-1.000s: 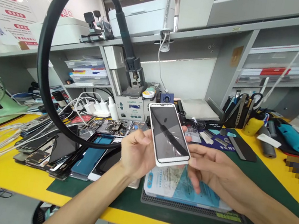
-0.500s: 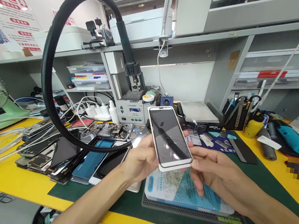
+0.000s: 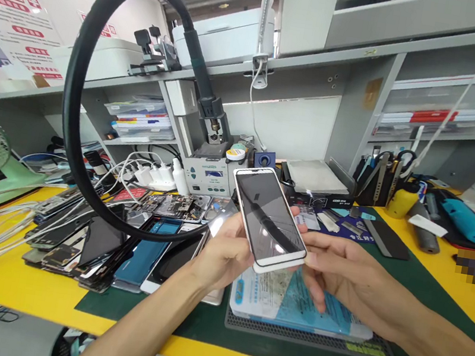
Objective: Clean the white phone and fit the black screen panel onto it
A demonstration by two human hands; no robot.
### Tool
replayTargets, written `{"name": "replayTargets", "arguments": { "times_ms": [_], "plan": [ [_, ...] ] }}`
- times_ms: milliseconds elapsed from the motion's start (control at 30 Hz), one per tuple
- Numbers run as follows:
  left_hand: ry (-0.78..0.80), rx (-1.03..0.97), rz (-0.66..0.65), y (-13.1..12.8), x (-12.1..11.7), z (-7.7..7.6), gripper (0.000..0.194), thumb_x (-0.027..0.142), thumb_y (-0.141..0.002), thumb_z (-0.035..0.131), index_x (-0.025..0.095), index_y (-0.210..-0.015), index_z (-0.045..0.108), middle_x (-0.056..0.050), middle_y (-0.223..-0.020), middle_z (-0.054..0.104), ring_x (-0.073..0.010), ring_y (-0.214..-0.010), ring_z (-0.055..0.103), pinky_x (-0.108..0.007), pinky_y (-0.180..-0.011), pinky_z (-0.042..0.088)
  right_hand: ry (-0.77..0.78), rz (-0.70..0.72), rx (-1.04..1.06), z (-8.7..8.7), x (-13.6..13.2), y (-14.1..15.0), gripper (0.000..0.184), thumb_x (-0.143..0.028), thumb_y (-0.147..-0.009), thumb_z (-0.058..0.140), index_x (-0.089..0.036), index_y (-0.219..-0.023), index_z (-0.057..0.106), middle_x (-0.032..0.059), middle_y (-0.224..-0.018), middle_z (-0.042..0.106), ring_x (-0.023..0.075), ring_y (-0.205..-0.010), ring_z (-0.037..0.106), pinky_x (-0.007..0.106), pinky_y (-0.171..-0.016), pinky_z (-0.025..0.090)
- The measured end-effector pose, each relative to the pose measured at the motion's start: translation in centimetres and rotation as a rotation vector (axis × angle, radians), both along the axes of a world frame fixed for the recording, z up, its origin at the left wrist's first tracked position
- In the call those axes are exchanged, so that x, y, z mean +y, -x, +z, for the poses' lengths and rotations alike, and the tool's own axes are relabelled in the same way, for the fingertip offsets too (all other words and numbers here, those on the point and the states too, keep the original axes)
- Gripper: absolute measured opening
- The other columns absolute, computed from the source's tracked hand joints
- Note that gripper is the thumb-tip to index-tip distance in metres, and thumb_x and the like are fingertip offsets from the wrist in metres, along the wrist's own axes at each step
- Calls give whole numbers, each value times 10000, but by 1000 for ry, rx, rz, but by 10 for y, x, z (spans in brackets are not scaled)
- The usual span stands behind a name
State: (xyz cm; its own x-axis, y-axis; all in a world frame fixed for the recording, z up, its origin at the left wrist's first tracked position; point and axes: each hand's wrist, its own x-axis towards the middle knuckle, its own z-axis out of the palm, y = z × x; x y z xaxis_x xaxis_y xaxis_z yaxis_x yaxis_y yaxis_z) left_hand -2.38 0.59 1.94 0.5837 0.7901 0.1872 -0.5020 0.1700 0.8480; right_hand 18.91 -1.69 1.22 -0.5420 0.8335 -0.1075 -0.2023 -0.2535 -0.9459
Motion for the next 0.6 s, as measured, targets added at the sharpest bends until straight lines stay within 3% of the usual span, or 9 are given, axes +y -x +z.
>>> {"name": "replayTargets", "arguments": {
  "times_ms": [333,500,600],
  "plan": [
    [14,9,21,2,-1,-1,811,76,-461,544,159,-1252,707,-119,-1186,769,-423,-1243,647,-505,-945,562,-9,10,-6,1,1,-1,423,-406,-926,757,-139,-1248,695,-6,-695,600,106,-569,538,224,-538,533],
    [25,22,46,1,-3,2,746,79,-458,556,162,-1175,746,-120,-1369,696,-468,-1357,551,-500,-873,608,-11,23,-12,0,-1,-3,430,-401,-948,735,-134,-1281,682,-2,-689,606,104,-571,540,220,-547,536],
    [35,30,39,1,-3,3,755,84,-458,557,165,-1184,745,-125,-1340,712,-478,-1366,542,-501,-844,622,-16,19,-7,-1,-1,-3,431,-399,-949,735,-133,-1284,681,1,-702,611,101,-572,547,218,-548,539]
  ]
}}
